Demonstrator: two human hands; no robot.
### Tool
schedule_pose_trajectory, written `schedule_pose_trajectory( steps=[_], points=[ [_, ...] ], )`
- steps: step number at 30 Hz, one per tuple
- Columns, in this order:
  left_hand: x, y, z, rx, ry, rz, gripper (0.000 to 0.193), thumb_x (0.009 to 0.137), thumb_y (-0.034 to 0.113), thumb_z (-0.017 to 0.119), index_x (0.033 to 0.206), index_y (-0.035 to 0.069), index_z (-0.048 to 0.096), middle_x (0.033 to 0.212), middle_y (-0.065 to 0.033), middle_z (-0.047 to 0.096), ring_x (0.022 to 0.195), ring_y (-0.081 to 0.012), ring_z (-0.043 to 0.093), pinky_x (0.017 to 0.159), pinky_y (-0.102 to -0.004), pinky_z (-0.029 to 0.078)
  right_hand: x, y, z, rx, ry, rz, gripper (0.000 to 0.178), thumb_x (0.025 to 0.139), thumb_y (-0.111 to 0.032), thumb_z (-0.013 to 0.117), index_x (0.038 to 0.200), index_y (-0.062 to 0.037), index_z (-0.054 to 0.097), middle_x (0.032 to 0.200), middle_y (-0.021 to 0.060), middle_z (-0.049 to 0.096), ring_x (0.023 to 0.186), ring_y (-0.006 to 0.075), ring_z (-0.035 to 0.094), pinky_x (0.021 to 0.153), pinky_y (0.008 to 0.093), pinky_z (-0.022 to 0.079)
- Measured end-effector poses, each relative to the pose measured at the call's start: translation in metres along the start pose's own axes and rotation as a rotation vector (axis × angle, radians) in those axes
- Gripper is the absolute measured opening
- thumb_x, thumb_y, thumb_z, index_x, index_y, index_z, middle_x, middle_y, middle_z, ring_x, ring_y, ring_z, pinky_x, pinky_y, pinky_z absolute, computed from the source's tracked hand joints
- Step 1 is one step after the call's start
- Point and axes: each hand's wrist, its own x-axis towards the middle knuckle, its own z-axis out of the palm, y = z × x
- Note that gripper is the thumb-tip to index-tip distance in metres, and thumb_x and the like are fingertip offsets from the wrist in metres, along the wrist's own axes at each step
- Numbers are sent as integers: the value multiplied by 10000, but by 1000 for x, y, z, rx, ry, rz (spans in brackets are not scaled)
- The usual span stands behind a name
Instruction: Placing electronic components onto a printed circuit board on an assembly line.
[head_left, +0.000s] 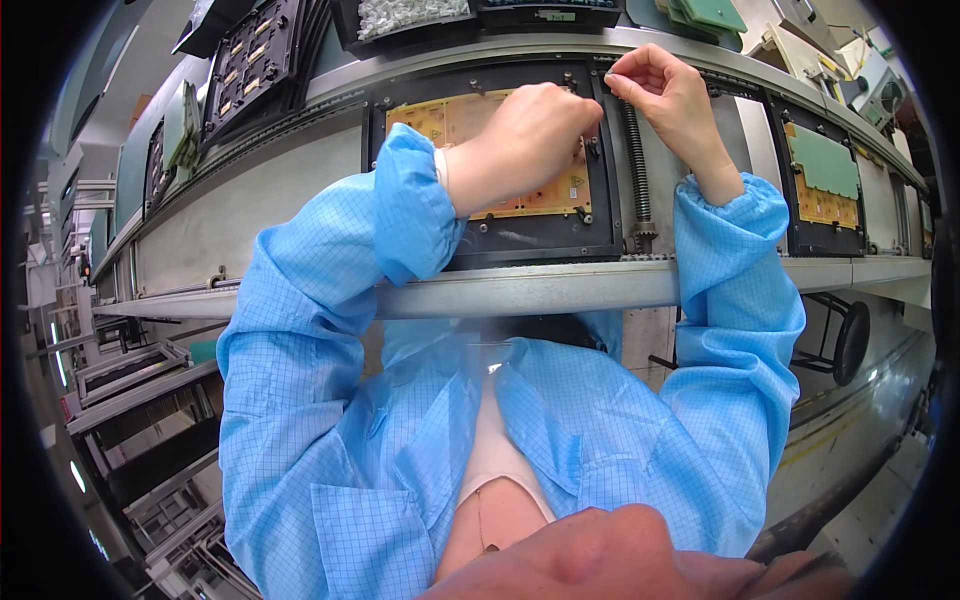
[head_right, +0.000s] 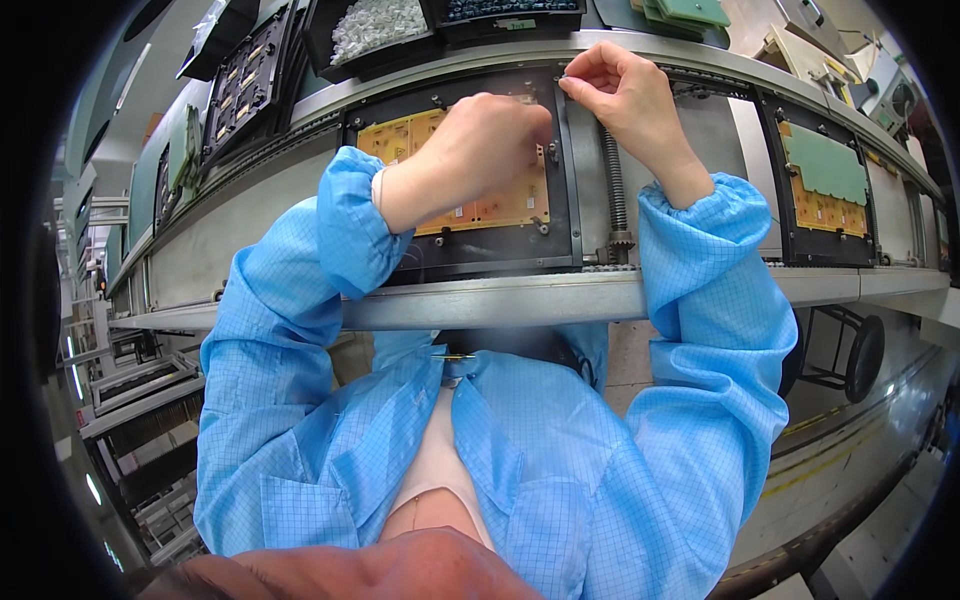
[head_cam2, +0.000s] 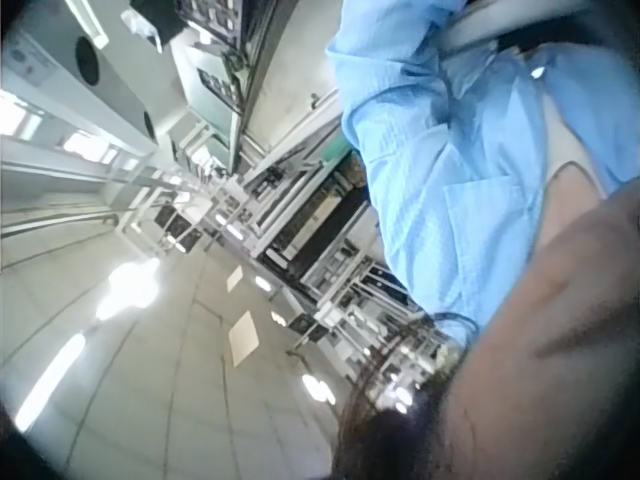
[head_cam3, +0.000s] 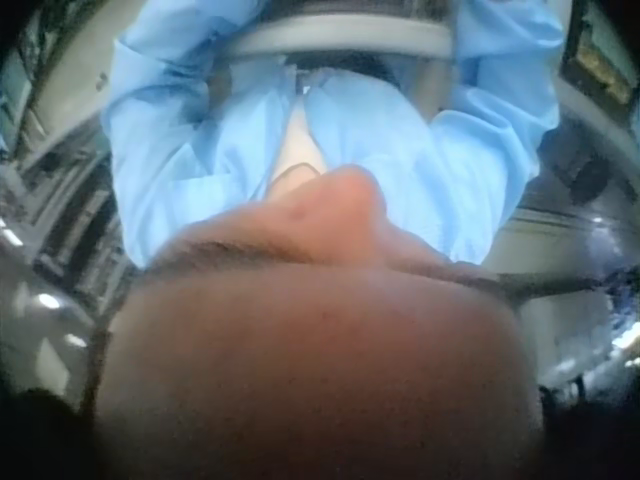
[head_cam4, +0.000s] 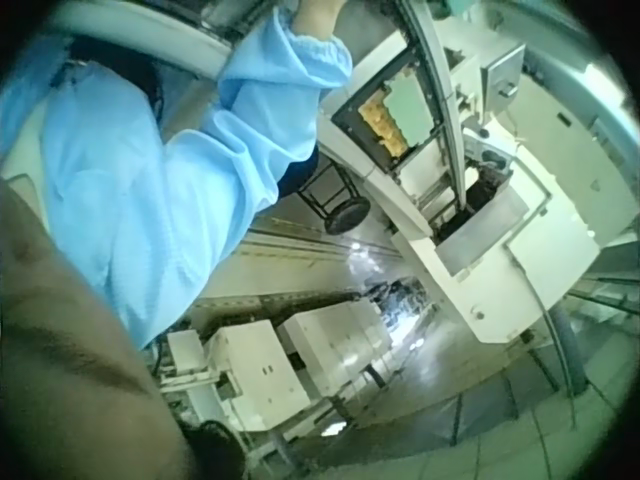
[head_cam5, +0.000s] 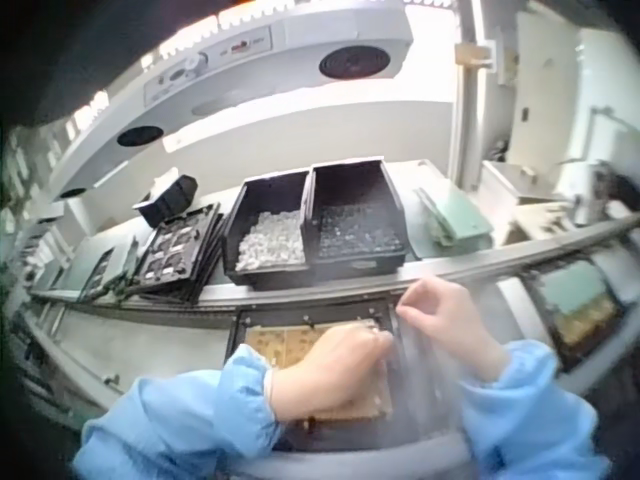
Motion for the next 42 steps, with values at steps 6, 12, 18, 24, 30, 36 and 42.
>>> schedule_pose_trajectory(
  steps=[6,12,18,24,30,36,42],
  points=[
    [-14,-2,13,70,245,170,90,733,69,705,814,62,667,832,-112,659,882,-295,643,753,-375,540,1,1,2,-19,-13,2,119,897,-58,699,981,0,638,898,23,673,828,82,640,785,222,537],
    [-14,-24,12,-304,254,114,97,759,139,743,816,67,709,887,-122,617,846,-305,620,759,-401,528,-14,-4,-7,182,17,110,160,931,-91,663,1060,3,646,895,25,674,800,81,633,744,228,531],
    [5,-124,-41,182,704,-115,82,819,163,699,845,93,732,881,-113,663,872,-328,649,752,-409,529,-52,-12,-24,315,-75,292,201,952,-151,649,1086,-2,654,867,33,681,753,91,633,721,235,527],
    [33,-166,-47,45,302,-331,207,832,278,737,934,100,752,914,-126,733,878,-307,696,782,-404,547,-68,-25,-13,541,-122,435,241,928,-79,666,1144,27,645,1002,121,714,857,155,694,803,285,570],
    [38,-174,-57,186,225,-234,257,847,303,746,984,86,748,858,-101,730,817,-251,697,720,-351,538,-77,-28,-14,630,-165,520,234,931,-50,651,1150,32,655,1006,123,709,888,180,699,836,306,577],
    [9,-174,-62,-444,573,326,177,721,180,720,835,45,733,779,-157,716,736,-283,703,698,-388,554,-77,-36,-8,417,-143,487,190,905,-59,688,1077,21,694,1001,86,704,862,143,681,810,268,559],
    [-23,-124,-84,-406,424,-160,147,801,138,734,884,17,742,775,-137,721,685,-201,690,649,-316,544,-69,-49,12,-155,-90,130,133,851,-14,707,981,-15,734,948,67,698,878,157,657,764,267,537]
  ],
)
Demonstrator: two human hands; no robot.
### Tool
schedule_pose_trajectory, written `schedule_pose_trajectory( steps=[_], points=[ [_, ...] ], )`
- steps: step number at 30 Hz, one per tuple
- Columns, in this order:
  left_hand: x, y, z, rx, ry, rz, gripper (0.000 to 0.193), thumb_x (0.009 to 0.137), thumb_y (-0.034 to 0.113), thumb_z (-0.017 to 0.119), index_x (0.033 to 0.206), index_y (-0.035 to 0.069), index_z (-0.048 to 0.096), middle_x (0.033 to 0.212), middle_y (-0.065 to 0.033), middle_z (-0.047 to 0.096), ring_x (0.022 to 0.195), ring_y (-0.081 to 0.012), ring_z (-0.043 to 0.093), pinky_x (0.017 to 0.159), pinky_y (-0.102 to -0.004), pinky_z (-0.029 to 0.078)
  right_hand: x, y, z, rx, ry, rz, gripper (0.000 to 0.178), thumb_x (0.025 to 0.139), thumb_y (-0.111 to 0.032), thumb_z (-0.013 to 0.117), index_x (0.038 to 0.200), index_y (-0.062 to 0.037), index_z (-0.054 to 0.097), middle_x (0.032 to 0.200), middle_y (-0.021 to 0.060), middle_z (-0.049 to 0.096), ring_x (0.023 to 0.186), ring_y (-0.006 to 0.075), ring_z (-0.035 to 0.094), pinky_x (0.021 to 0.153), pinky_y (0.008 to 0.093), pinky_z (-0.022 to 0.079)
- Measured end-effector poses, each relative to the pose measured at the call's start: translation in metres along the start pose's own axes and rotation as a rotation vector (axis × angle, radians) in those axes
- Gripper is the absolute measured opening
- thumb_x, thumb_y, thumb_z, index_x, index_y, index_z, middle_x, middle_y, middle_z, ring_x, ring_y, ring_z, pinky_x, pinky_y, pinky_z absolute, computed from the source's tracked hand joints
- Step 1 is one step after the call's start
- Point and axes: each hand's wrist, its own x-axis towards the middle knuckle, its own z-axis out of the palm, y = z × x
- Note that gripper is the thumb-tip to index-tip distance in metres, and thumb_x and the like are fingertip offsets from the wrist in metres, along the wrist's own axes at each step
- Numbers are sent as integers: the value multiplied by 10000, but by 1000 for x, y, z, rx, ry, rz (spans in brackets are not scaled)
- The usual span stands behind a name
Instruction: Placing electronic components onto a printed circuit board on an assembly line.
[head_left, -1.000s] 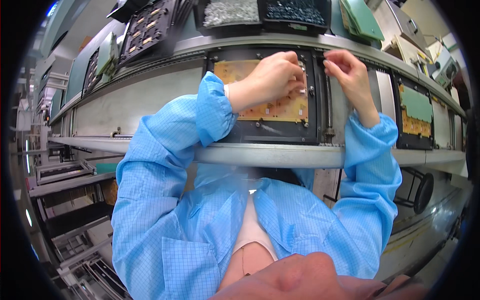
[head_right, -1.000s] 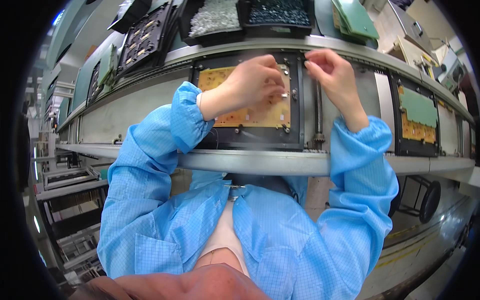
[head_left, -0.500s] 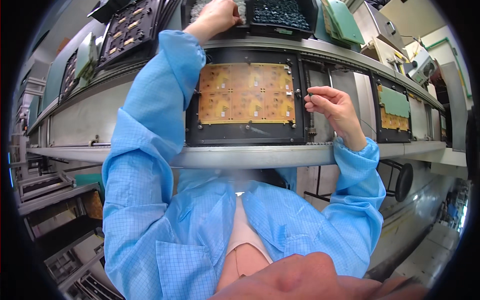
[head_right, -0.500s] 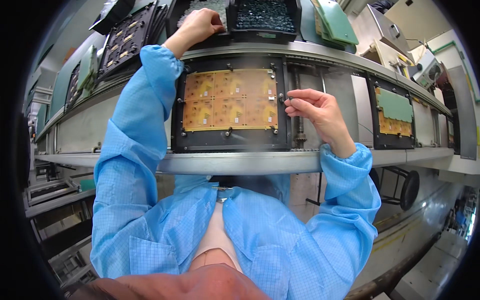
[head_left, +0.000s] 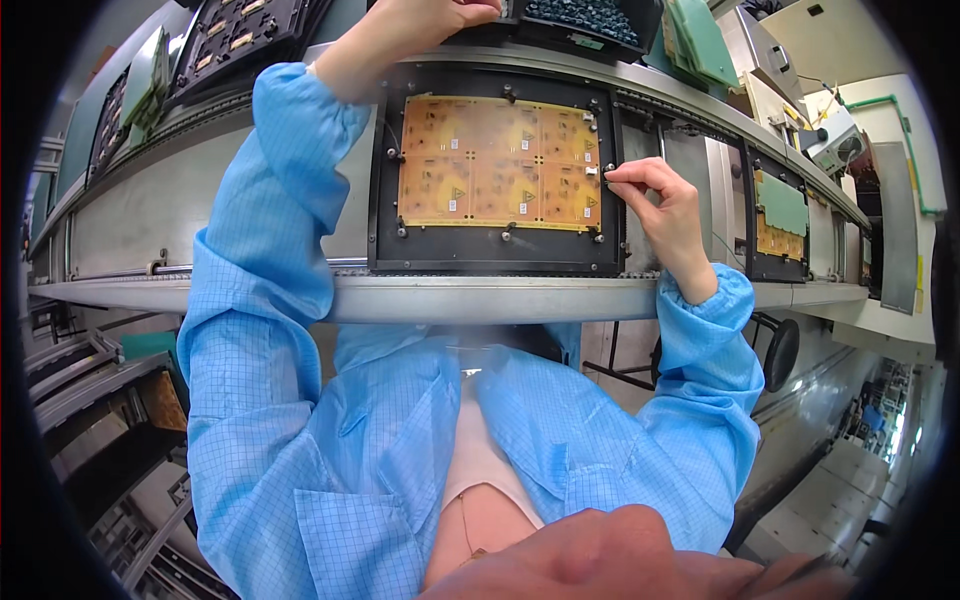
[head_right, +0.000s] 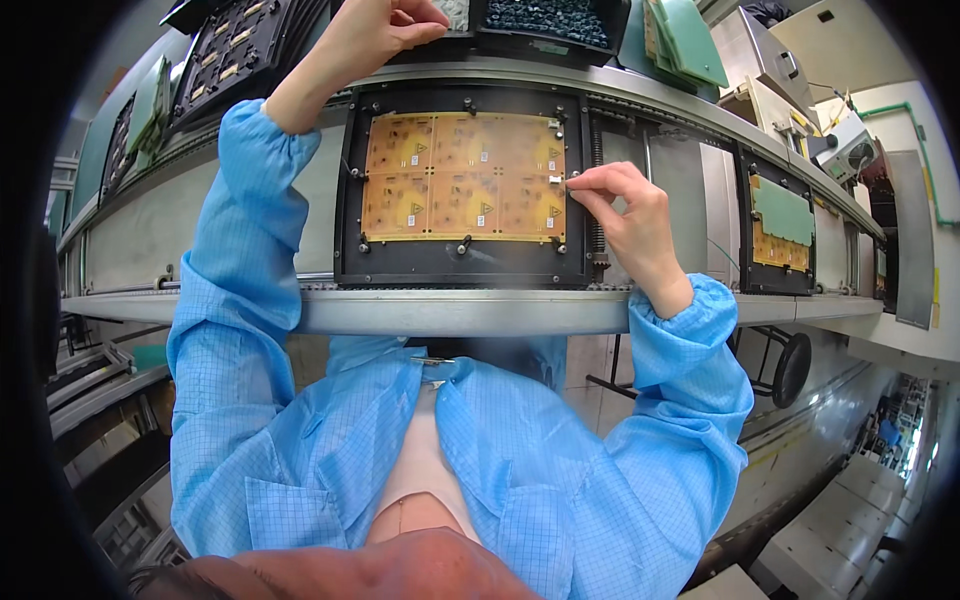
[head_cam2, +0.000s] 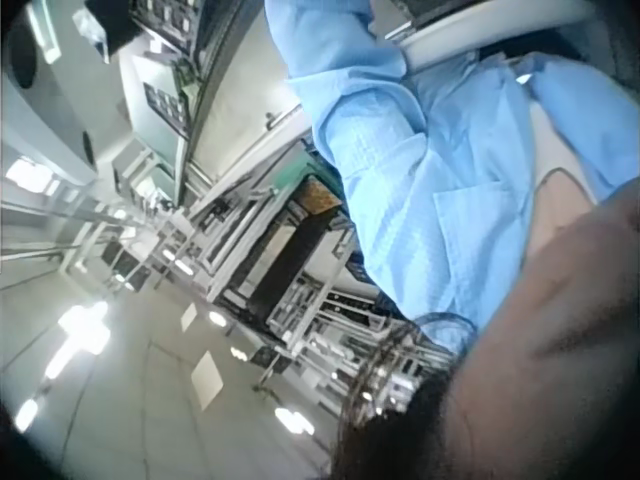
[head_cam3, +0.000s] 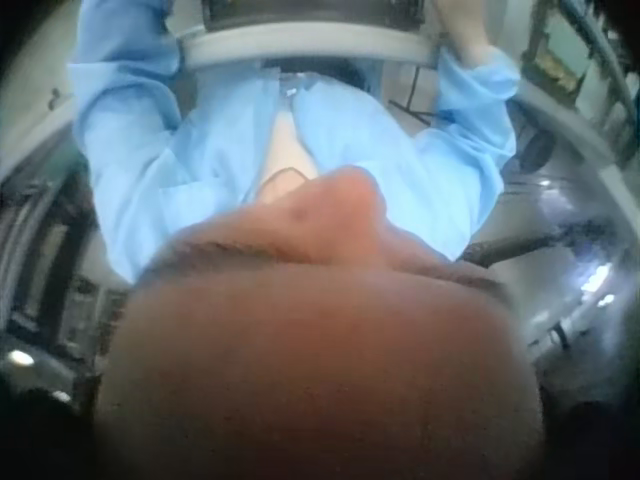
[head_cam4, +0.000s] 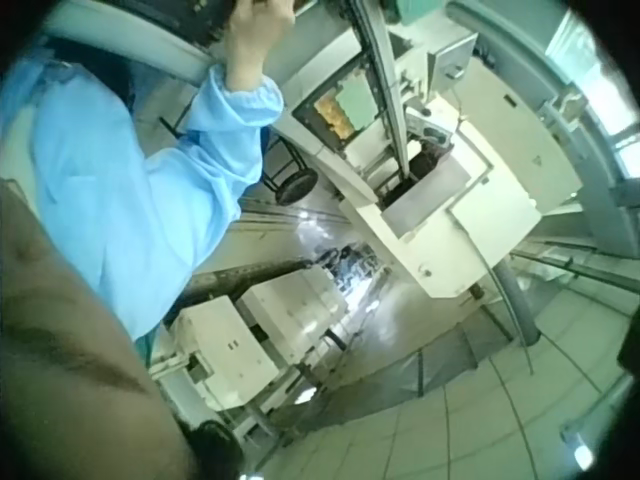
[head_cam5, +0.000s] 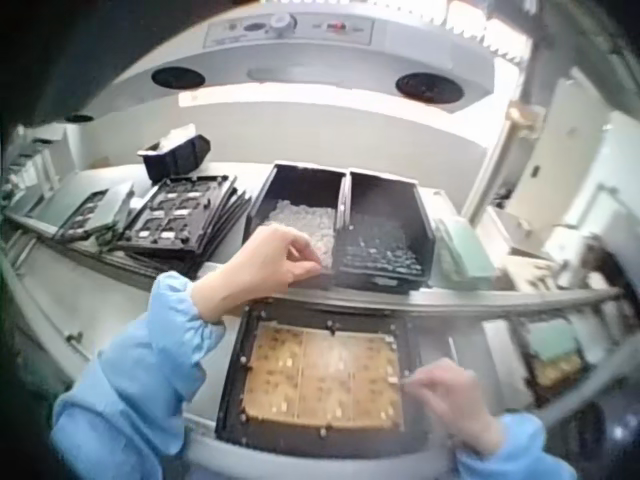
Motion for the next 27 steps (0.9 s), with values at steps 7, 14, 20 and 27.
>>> schedule_pose_trajectory(
  steps=[7,14,20,27],
  points=[
    [-42,16,-10,-173,23,-72,101,820,95,743,868,9,723,724,-66,692,645,-97,618,602,-255,496,9,-2,5,-327,16,-255,123,788,21,732,900,-29,735,900,70,689,866,207,624,760,305,512],
    [-58,6,-13,-372,1,-151,106,878,93,710,897,-12,707,732,-32,677,656,-71,601,592,-226,483,16,-6,2,-418,-50,-365,139,764,28,735,891,-20,708,880,68,681,851,230,606,726,318,512],
    [-63,-4,-11,-444,-30,-220,118,897,107,708,914,-9,697,765,-24,681,688,-68,612,625,-224,497,22,-9,-2,-414,-109,-338,173,764,30,732,926,-17,692,873,76,672,841,237,599,710,326,507],
    [-65,-13,-10,-565,-24,-218,126,903,108,710,912,-15,685,799,-38,693,724,-80,637,657,-228,514,28,-3,-6,-393,-166,-439,194,749,38,746,923,-12,676,864,81,666,838,242,593,713,330,515]
  ],
)
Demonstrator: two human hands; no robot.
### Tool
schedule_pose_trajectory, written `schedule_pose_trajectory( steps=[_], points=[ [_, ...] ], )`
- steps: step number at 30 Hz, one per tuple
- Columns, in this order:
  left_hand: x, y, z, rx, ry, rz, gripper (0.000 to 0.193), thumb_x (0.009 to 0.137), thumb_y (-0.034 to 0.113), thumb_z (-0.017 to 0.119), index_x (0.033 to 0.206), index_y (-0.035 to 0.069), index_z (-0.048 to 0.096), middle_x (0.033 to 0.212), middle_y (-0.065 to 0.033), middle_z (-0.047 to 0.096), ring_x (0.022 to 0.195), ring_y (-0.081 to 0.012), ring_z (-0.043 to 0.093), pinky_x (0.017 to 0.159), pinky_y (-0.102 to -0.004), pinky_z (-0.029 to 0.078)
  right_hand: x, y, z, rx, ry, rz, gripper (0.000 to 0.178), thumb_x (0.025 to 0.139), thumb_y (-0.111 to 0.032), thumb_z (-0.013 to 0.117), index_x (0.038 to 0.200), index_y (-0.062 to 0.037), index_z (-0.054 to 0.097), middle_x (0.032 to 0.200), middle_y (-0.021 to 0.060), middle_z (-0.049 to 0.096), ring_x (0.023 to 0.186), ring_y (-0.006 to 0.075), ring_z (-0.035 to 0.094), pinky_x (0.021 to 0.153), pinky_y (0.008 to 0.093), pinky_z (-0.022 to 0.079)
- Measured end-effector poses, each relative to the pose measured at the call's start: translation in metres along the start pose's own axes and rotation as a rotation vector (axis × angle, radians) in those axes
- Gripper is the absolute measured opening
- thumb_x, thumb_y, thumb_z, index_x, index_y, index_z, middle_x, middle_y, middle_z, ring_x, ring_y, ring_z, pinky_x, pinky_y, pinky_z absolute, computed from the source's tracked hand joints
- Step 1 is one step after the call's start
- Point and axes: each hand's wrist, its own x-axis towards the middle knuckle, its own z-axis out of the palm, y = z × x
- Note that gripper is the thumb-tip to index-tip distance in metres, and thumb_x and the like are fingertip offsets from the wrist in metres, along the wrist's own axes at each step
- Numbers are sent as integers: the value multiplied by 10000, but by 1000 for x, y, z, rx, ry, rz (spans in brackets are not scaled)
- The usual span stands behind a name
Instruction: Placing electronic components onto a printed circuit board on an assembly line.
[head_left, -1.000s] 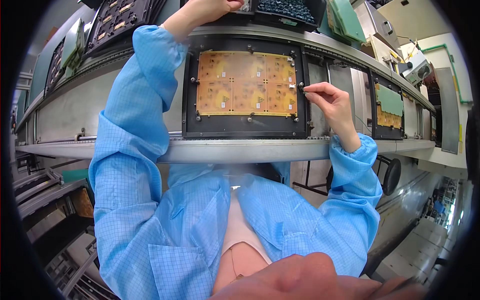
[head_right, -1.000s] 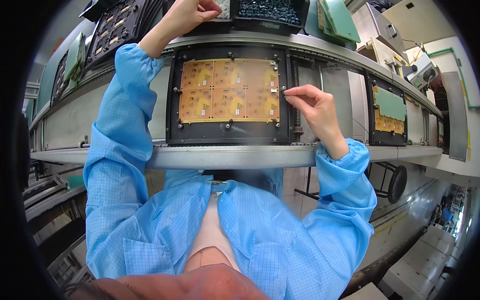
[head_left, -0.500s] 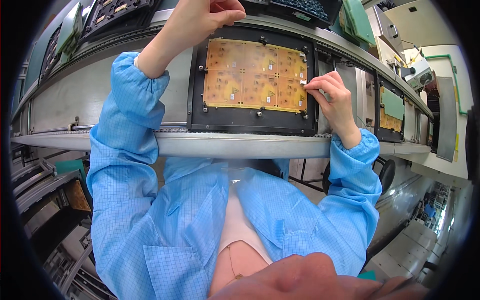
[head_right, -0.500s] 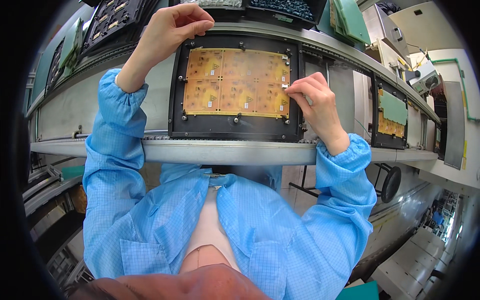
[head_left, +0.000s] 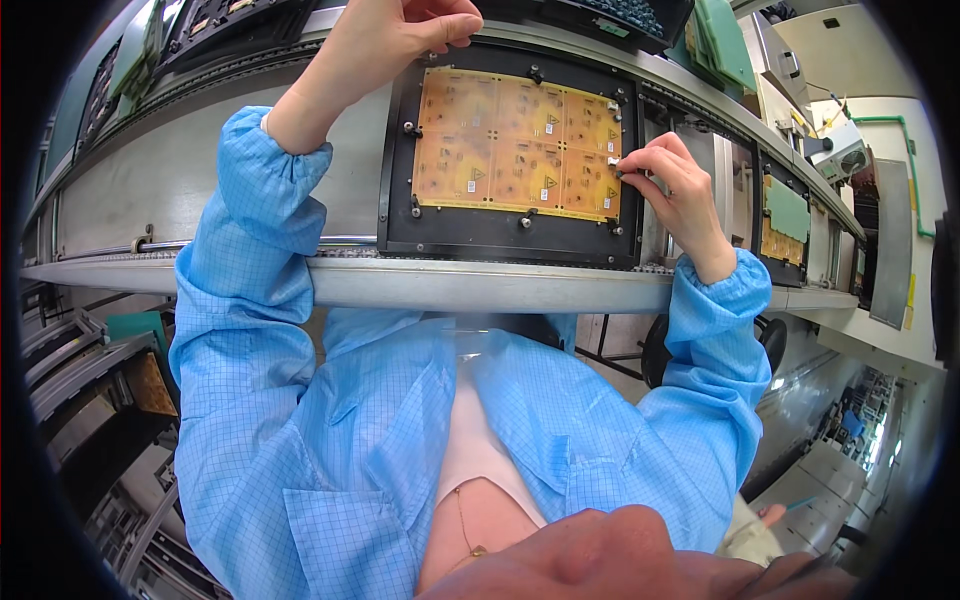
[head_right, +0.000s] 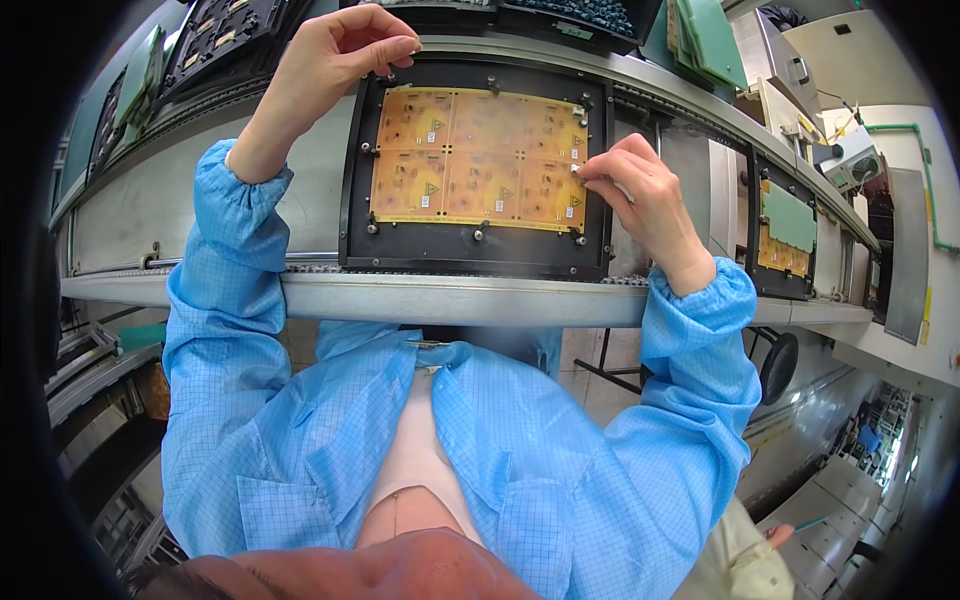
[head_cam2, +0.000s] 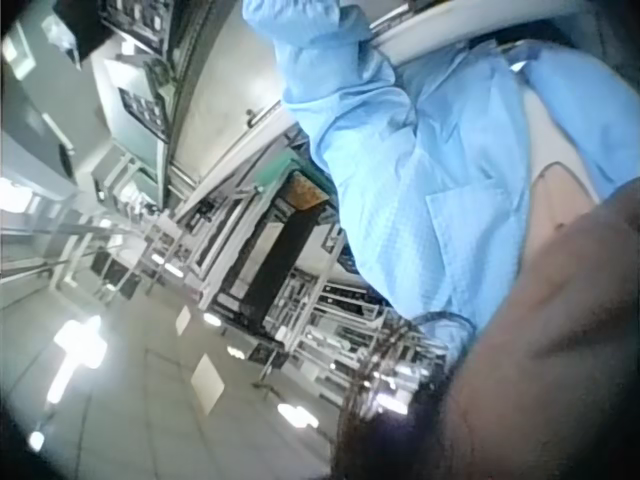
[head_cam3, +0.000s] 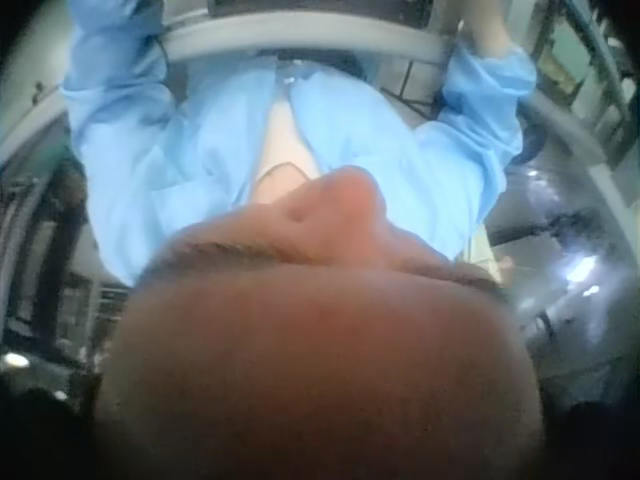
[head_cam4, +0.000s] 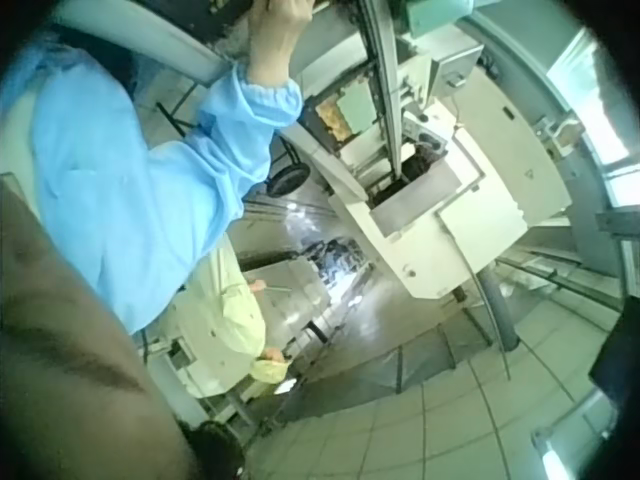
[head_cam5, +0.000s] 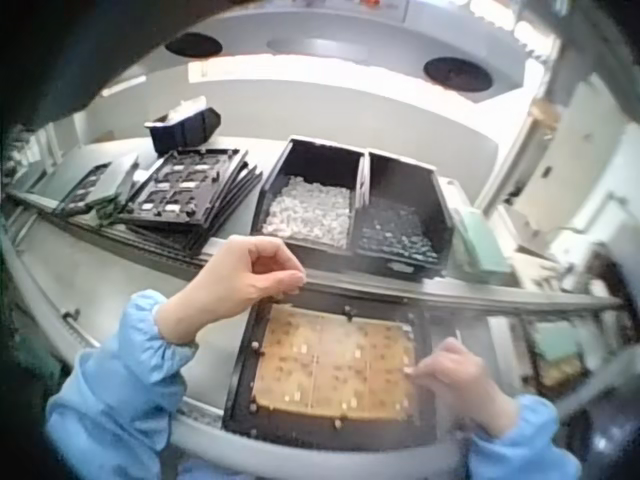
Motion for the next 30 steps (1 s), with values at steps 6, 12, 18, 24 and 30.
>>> schedule_pose_trajectory(
  steps=[6,12,18,24,30],
  points=[
    [-1,-6,0,-36,9,-26,115,900,105,713,902,-6,682,799,-30,690,724,-80,637,663,-225,514,3,-2,1,-58,-35,-100,207,749,35,748,937,-18,676,856,82,666,831,251,595,715,327,522],
    [-5,-26,-6,141,7,76,248,905,298,713,1023,83,747,874,-25,715,777,-125,655,653,-247,496,4,-27,-10,-113,-17,-81,191,762,33,736,936,-12,671,860,91,673,827,268,612,716,347,529],
    [-9,-38,-16,181,-20,69,268,941,288,679,1072,61,734,878,4,687,760,-57,580,641,-182,454,-53,-109,-19,455,-692,220,69,840,-67,676,876,-8,680,829,157,666,777,330,644,726,397,533],
    [-9,-9,-2,-80,-51,-65,175,926,184,695,964,14,716,788,5,674,678,-51,578,615,-198,460,-154,-114,102,173,-573,538,257,961,-231,571,1014,9,645,913,232,656,842,397,635,784,451,506],
    [-25,-6,7,-66,-81,-46,174,931,174,686,981,14,728,830,1,695,724,-55,607,647,-206,477,-158,-87,131,516,-553,807,352,998,-349,556,1066,-7,597,872,129,634,794,239,609,724,361,486]
  ],
)
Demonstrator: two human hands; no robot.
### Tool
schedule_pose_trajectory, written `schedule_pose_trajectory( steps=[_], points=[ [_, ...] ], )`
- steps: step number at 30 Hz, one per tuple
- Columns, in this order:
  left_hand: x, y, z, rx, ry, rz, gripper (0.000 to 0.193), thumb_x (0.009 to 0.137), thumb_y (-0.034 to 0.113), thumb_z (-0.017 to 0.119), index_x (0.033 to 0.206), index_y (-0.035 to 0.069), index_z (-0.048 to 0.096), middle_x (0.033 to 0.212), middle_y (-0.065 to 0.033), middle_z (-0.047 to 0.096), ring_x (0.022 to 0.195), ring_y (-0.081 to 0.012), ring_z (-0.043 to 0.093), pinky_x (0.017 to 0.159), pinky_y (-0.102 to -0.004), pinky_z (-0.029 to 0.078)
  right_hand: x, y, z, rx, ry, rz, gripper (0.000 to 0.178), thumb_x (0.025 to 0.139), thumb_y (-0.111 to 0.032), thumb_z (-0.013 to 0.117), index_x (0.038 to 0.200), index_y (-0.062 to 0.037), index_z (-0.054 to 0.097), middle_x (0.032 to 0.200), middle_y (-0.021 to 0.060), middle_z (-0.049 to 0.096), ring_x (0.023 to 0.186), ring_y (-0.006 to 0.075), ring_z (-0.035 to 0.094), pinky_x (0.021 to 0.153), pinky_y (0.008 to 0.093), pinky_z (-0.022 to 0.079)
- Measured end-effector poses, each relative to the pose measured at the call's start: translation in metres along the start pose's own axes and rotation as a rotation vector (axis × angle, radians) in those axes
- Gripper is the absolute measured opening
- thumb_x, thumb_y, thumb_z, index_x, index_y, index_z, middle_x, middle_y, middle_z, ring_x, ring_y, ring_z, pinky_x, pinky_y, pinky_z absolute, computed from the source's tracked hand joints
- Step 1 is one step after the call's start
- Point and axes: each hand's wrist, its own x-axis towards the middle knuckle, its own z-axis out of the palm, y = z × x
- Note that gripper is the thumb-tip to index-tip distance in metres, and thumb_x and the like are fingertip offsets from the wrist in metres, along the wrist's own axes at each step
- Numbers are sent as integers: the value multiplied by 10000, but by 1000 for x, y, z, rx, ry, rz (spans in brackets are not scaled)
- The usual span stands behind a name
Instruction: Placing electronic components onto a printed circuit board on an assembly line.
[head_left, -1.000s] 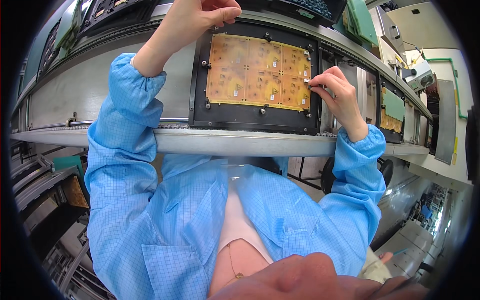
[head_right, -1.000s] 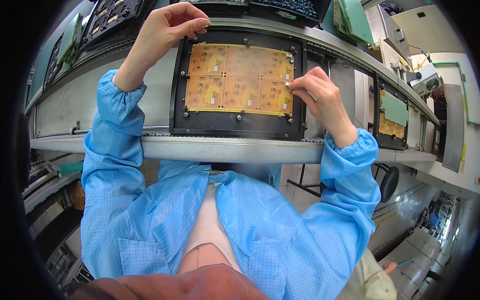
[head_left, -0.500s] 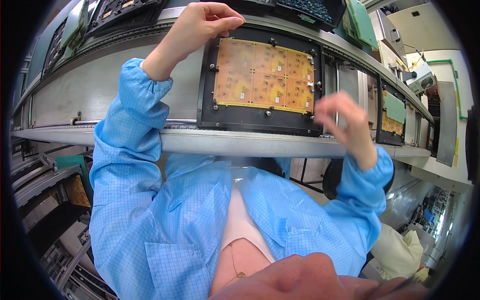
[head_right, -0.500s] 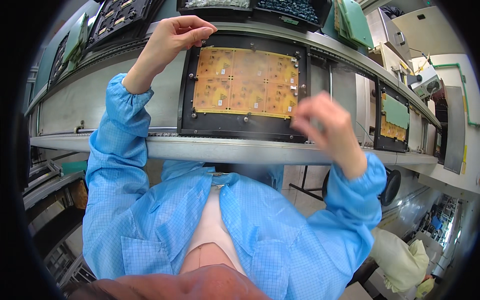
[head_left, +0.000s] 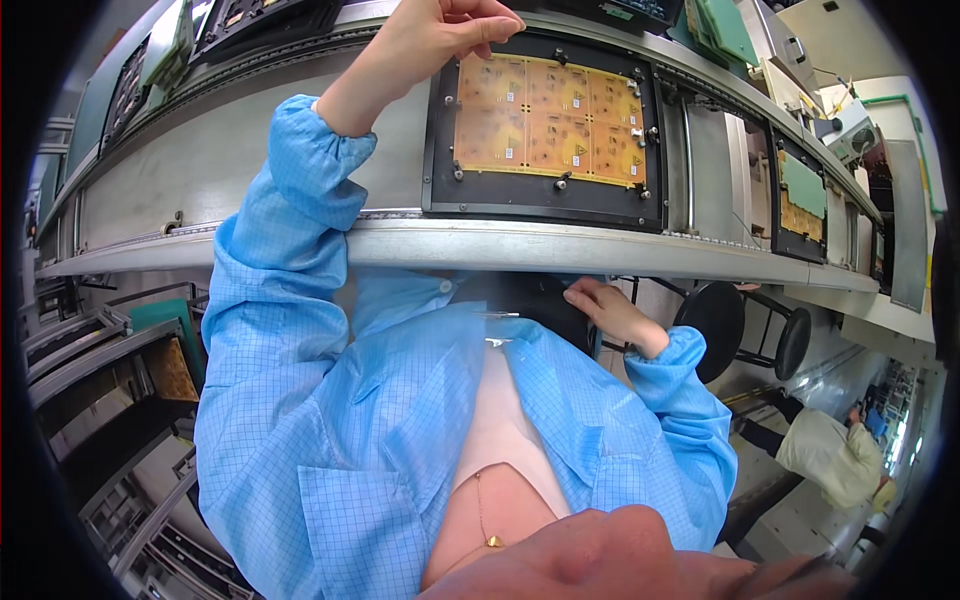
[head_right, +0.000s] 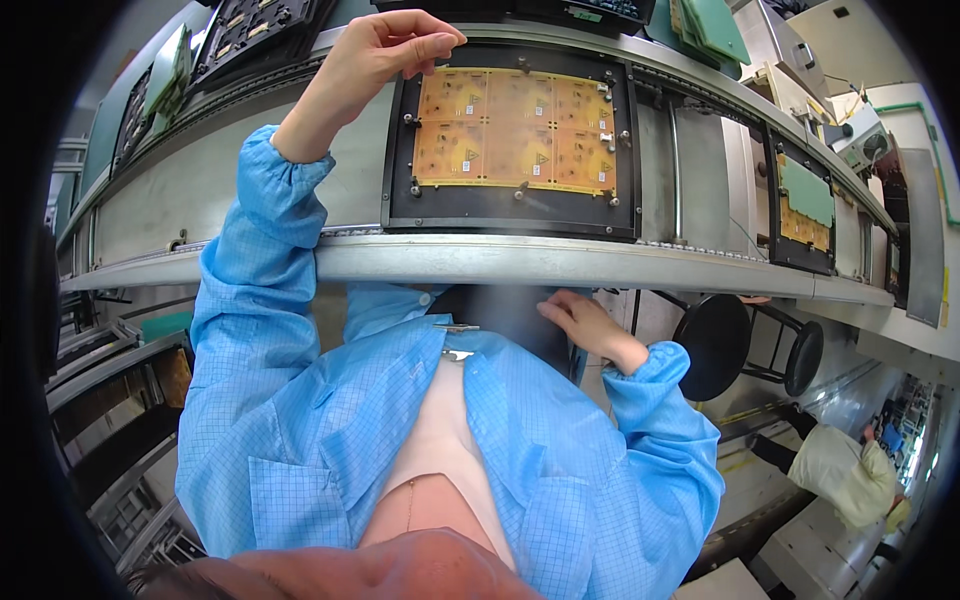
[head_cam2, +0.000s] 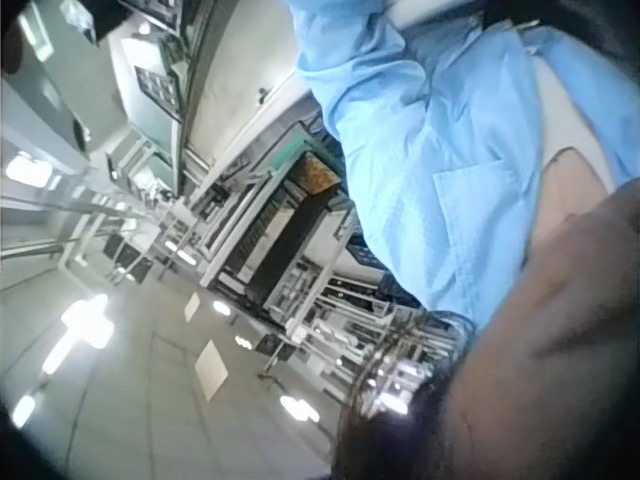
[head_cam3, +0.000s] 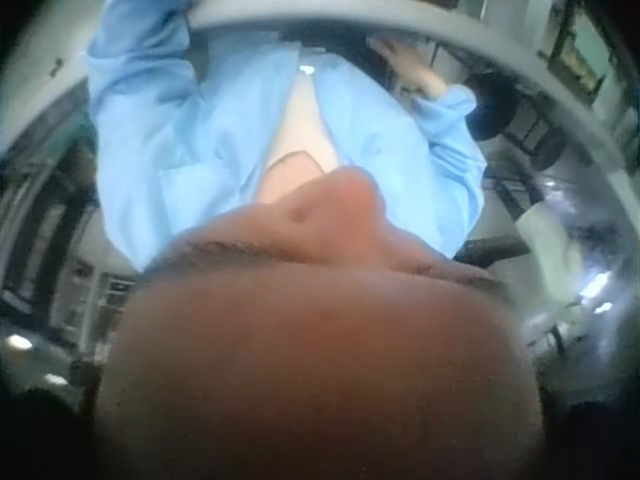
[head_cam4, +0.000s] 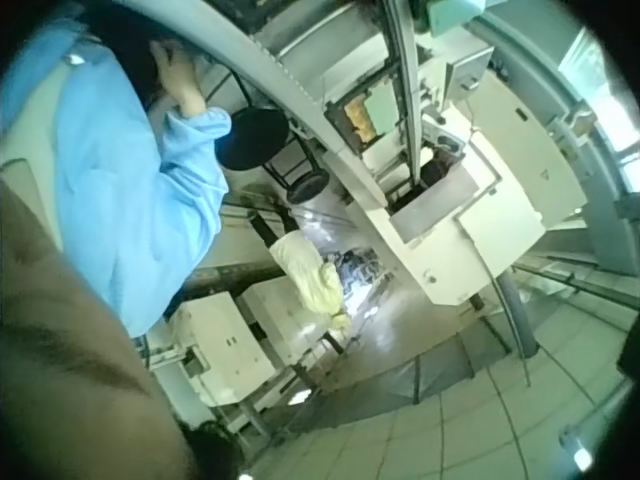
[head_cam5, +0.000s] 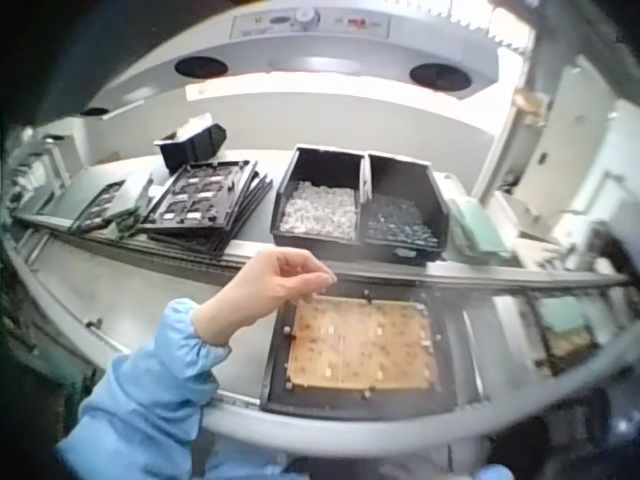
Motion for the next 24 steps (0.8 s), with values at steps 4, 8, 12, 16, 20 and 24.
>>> schedule_pose_trajectory(
  steps=[4,8,12,16,20,24],
  points=[
    [-6,-7,1,-26,40,55,164,896,166,709,955,14,729,829,-42,718,717,-98,640,655,-242,505,5,2,-8,310,-249,49,277,1005,-335,563,983,-59,563,789,0,526,722,89,503,653,251,429],
    [-4,-31,-10,90,3,165,291,934,282,688,1077,31,726,888,-16,690,727,-58,558,643,-187,461,-1,28,-3,506,-283,0,209,1006,-283,574,934,-90,539,762,-52,470,712,32,458,620,210,388],
    [-3,-34,-13,66,2,167,284,940,260,682,1075,13,717,881,-24,687,726,-64,564,654,-192,464,-34,59,-12,514,-301,33,178,997,-232,596,896,-104,523,738,-71,456,671,25,430,587,208,366],
    [-6,-23,-9,16,-20,103,179,929,165,683,996,3,724,842,-12,688,793,-85,632,741,-219,508,-42,62,2,675,-190,123,156,996,-218,600,893,-121,532,696,-81,430,600,32,416,542,207,346],
    [-13,-18,-6,-82,-84,-55,200,861,109,722,1021,-11,721,923,-57,721,851,-104,652,790,-249,515,-29,53,12,306,-14,5,151,985,-226,606,984,-77,582,702,6,523,602,105,517,564,273,437],
    [-20,-18,-3,-170,-147,-132,217,846,54,721,1036,-52,704,933,-106,727,845,-150,694,793,-271,544,-49,-61,-60,-219,-197,-201,271,952,-244,595,1092,-15,637,951,182,689,912,347,677,824,401,533]
  ],
)
